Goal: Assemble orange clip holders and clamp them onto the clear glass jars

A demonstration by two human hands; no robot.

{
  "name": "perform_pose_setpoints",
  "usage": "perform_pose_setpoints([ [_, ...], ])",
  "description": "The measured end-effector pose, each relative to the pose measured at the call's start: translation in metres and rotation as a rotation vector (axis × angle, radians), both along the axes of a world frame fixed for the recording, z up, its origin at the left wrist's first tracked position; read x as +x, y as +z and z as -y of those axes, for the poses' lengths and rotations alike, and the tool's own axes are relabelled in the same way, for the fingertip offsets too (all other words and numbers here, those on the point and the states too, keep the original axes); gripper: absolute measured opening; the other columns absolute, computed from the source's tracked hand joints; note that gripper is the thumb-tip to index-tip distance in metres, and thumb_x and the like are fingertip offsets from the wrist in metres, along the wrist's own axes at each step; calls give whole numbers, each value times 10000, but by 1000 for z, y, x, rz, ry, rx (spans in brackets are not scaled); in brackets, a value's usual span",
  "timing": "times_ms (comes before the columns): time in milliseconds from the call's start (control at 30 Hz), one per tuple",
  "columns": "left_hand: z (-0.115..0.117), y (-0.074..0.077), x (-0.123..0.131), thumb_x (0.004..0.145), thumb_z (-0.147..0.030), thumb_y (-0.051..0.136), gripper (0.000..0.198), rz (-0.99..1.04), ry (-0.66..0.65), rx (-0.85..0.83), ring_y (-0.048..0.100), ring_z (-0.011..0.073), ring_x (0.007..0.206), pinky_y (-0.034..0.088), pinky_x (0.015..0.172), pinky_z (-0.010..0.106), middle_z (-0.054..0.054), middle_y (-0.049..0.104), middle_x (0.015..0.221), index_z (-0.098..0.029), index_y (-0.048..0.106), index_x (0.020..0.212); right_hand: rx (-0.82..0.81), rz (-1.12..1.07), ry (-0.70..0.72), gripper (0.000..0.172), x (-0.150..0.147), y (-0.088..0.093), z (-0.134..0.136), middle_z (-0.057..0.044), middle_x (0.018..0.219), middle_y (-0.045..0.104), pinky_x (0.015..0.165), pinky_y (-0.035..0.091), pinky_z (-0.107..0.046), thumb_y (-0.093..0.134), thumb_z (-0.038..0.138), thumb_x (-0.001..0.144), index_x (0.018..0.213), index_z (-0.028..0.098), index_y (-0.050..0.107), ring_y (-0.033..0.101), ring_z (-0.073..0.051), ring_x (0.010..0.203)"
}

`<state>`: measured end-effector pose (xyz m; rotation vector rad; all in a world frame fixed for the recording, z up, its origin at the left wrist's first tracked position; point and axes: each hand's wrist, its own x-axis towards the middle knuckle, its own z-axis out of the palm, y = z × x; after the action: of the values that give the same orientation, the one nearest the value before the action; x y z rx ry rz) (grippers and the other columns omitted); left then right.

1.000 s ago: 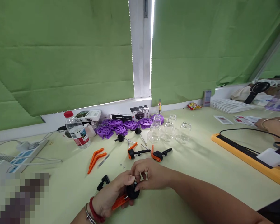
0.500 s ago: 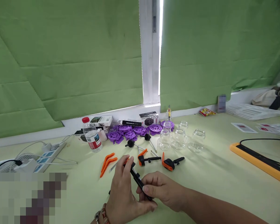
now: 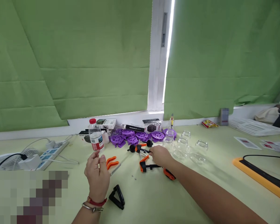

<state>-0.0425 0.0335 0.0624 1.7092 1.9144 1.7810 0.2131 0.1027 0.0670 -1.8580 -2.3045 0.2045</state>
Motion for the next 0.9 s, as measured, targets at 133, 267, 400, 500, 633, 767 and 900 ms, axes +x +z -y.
perform_pose_setpoints([
  [133, -4, 1, -7, 874, -335, 454, 121, 140, 65, -2, 503, 255, 1178, 382, 989, 455, 79, 514, 1232, -230, 444, 933, -19, 27, -42, 203, -1, -17, -19, -131, 876, 671, 580, 370, -260, 484, 213, 880, 858, 139, 672, 633, -219, 786],
  [267, -4, 0, -3, 845, -328, 499, 169, 136, 65, -18, 491, 277, 1201, 384, 989, 486, 86, 521, 1223, -235, 416, 959, -25, 50, -51, 195, 6, -26, -22, -126, 897, 670, 577, 371, -254, 489, 205, 878, 867, 137, 671, 637, -218, 814],
  [400, -7, -7, 1, 841, -349, 506, 211, 94, 29, -83, 470, 299, 1221, 337, 1026, 536, 100, 511, 1241, -232, 415, 991, -24, 67, -46, 196, 12, -27, -18, -119, 908, 668, 588, 383, -253, 492, 224, 876, 879, 144, 671, 638, -222, 836],
  [500, -12, -15, 3, 794, -359, 558, 258, 86, 31, -70, 511, 319, 1170, 376, 989, 547, 91, 544, 1178, -224, 450, 985, -52, 81, -48, 178, 14, -27, -15, -118, 873, 670, 584, 393, -253, 520, 226, 858, 852, 142, 677, 642, -222, 800],
  [633, -18, -23, 2, 744, -365, 599, 303, 119, 22, -93, 582, 318, 1058, 442, 903, 537, 72, 560, 1102, -211, 497, 984, -89, 86, -51, 166, 16, -30, -14, -125, 898, 664, 611, 412, -251, 532, 222, 852, 848, 136, 674, 641, -220, 805],
  [767, -23, -26, -4, 730, -375, 613, 328, 189, 67, -174, 612, 279, 949, 484, 807, 502, 43, 564, 1028, -219, 514, 1001, -101, 86, -50, 152, 18, -33, -15, -139, 970, 648, 641, 420, -247, 540, 211, 844, 871, 126, 663, 630, -223, 857],
  [900, -31, -31, -13, 697, -347, 636, 352, 301, 106, -183, 591, 241, 920, 492, 765, 445, 35, 553, 973, -215, 525, 1004, -108, 96, -62, 131, 19, -34, -14, -146, 935, 640, 609, 412, -247, 558, 182, 819, 886, 114, 648, 627, -226, 824],
])
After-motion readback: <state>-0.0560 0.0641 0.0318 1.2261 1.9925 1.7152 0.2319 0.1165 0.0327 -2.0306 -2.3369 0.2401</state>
